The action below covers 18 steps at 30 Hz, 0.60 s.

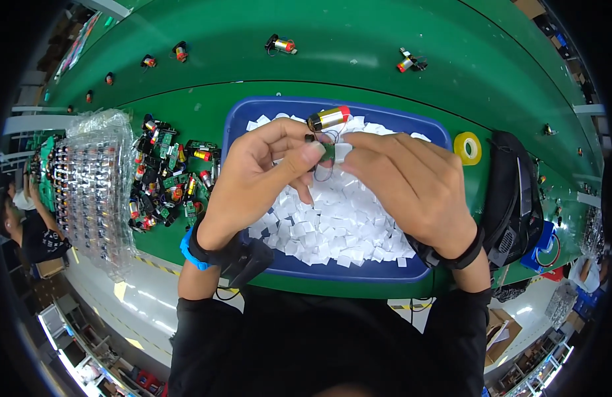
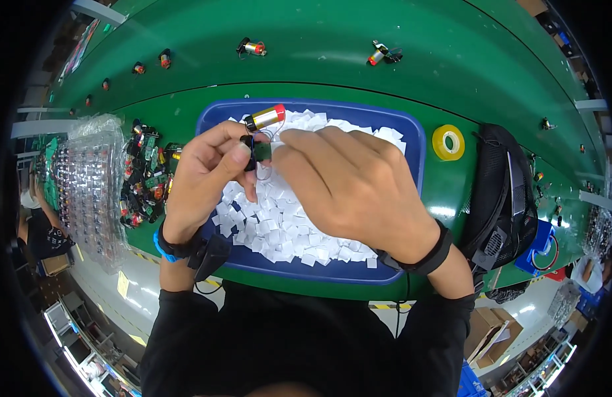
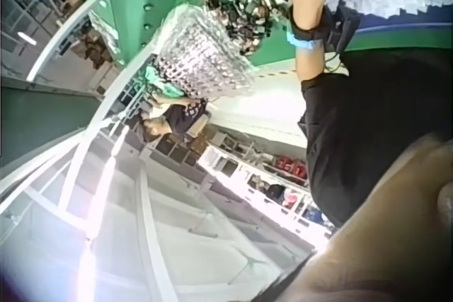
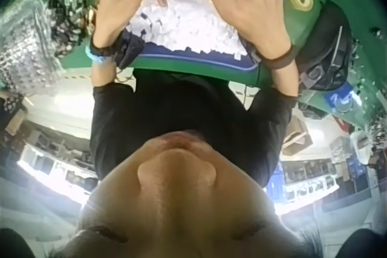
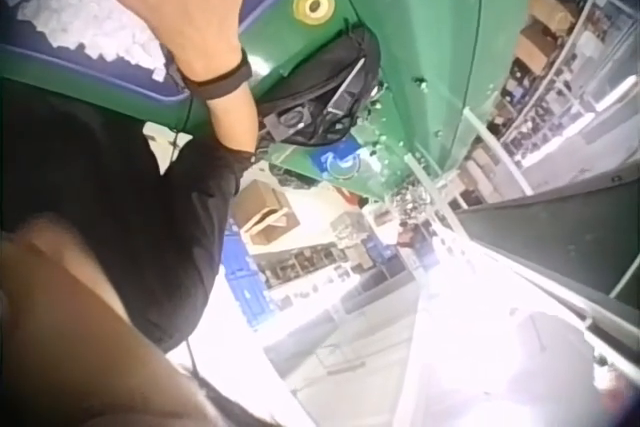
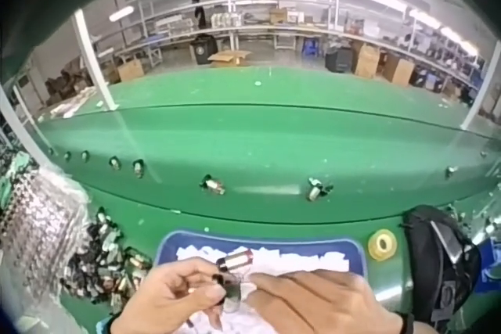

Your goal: Manually assemble small electronic motor components by attaching plastic end caps and parts to the metal bodies.

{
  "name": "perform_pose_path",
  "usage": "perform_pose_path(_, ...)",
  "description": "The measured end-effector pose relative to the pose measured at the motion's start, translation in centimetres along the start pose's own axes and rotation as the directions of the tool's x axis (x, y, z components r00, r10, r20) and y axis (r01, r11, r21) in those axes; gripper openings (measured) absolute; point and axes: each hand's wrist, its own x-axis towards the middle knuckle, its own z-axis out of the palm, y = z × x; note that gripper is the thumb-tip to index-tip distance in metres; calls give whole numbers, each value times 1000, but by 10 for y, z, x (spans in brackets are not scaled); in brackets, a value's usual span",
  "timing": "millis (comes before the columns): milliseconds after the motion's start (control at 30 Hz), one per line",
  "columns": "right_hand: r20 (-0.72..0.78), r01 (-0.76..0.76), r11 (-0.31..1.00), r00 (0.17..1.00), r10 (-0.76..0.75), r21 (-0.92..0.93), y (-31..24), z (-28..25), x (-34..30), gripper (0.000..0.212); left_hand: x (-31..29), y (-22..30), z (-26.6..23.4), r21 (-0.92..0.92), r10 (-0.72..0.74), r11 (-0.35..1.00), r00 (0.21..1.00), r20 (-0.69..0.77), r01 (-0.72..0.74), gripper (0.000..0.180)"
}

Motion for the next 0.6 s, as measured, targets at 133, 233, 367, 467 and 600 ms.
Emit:
perform_pose_path(133,13,-120,992,993,119,40,0,8,2,24,-3,-2,0,59,13,998,1000,-28,-11,25)
perform_pose_path(233,-2,-325,917,942,335,231,-1,13,4,18,-5,-1,2,191,45,981,997,-63,-32,25)
perform_pose_path(367,35,-444,881,895,445,166,12,-2,9,23,-3,-11,1,396,238,904,960,-151,-162,27)
perform_pose_path(467,60,-348,929,937,343,125,12,-2,14,38,-2,-15,0,512,321,832,937,-135,-211,30)
perform_pose_path(600,103,-223,918,974,200,327,8,10,10,37,-6,-14,5,613,392,731,920,-15,-301,26)
